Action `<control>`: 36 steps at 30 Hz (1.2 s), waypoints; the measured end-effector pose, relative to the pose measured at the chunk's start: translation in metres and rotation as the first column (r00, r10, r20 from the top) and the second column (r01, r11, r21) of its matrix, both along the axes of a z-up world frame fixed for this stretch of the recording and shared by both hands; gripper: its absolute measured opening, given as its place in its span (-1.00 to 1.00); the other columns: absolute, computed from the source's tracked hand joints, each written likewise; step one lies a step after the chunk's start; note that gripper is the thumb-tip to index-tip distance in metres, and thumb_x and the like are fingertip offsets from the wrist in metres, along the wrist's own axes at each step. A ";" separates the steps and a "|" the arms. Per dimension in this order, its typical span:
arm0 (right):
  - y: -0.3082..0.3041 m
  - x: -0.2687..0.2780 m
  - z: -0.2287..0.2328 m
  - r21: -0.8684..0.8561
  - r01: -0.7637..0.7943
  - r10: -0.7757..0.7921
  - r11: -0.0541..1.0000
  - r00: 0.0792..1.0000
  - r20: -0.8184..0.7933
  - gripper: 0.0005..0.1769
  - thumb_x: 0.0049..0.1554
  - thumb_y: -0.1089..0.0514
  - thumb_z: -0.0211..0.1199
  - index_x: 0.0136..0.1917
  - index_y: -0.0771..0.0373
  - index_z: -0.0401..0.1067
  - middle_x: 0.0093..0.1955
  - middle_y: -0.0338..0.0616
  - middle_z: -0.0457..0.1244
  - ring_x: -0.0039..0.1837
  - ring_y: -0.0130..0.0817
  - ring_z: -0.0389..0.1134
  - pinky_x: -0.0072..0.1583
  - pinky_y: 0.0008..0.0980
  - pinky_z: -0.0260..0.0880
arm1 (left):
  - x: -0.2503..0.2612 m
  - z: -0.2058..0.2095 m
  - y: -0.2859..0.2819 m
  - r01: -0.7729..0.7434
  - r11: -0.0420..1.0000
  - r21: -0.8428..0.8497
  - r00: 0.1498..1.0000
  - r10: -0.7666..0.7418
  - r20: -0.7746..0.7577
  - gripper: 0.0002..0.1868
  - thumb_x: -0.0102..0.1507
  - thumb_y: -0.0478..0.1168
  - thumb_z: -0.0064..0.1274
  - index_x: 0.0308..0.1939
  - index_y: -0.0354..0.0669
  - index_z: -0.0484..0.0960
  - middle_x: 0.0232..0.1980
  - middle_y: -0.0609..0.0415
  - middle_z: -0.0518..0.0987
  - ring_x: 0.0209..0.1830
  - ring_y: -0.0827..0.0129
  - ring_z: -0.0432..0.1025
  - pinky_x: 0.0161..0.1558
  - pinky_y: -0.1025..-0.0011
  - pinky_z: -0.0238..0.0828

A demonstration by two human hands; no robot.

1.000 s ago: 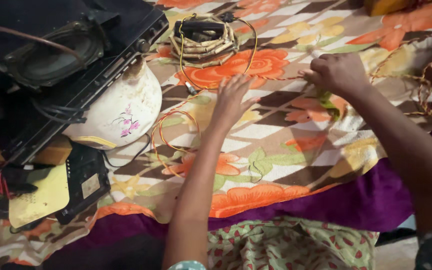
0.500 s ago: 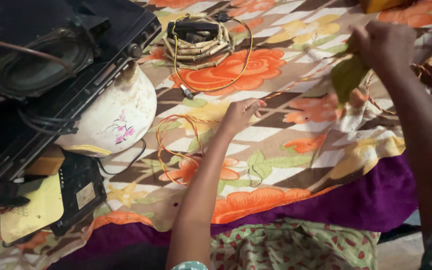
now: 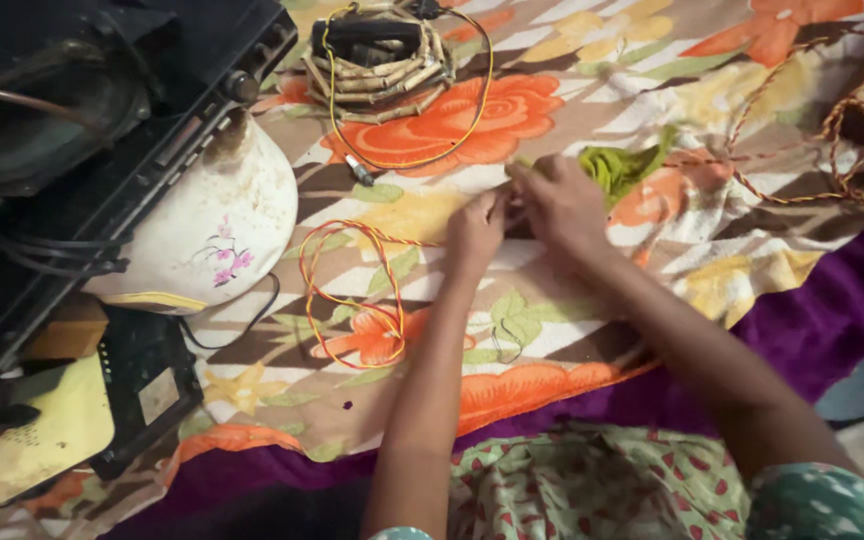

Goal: The person uses their hands to twist and braid copper wires together on a patterned bedspread, occasionally using a green cloth to grip or pull the wires.

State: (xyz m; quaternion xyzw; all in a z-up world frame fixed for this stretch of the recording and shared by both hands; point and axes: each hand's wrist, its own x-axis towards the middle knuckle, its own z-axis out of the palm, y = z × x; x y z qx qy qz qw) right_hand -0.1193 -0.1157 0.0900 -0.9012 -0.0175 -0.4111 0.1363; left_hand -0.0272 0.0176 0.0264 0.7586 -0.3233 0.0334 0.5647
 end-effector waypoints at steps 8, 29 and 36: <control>-0.020 0.031 -0.040 0.072 0.001 0.003 0.997 0.998 -0.060 -0.75 0.35 0.10 0.30 -0.18 0.13 0.41 -0.19 -0.13 0.25 -0.14 -0.11 0.33 -0.07 -0.12 0.32 | -0.015 0.004 0.000 -0.148 0.978 0.149 0.967 0.111 0.231 -0.81 0.35 -0.16 0.11 -0.28 -0.20 0.65 -0.31 -0.15 0.64 -0.29 -0.09 0.56 -0.23 0.05 0.45; -0.246 0.047 -0.069 0.789 0.014 -0.421 0.615 0.851 0.314 -0.55 0.52 -0.11 -0.02 0.12 0.25 0.53 -0.20 0.03 0.24 -0.12 -0.23 0.19 0.03 -0.11 0.30 | 0.008 0.018 0.023 -0.167 0.985 -0.038 0.957 0.171 0.232 -0.86 0.36 -0.25 0.05 -0.09 -0.20 0.67 -0.16 -0.06 0.71 -0.17 0.06 0.63 -0.15 0.23 0.55; -0.058 0.052 -0.068 0.149 -0.049 0.033 0.988 0.994 0.106 -0.80 0.38 0.15 -0.01 0.04 0.29 0.38 -0.01 0.16 0.19 0.06 0.17 0.25 0.10 0.04 0.24 | -0.012 0.016 -0.015 -0.028 0.999 -0.046 0.963 0.040 0.268 -0.89 0.36 -0.25 0.09 -0.12 -0.19 0.66 -0.21 -0.07 0.69 -0.22 0.04 0.61 -0.18 0.21 0.53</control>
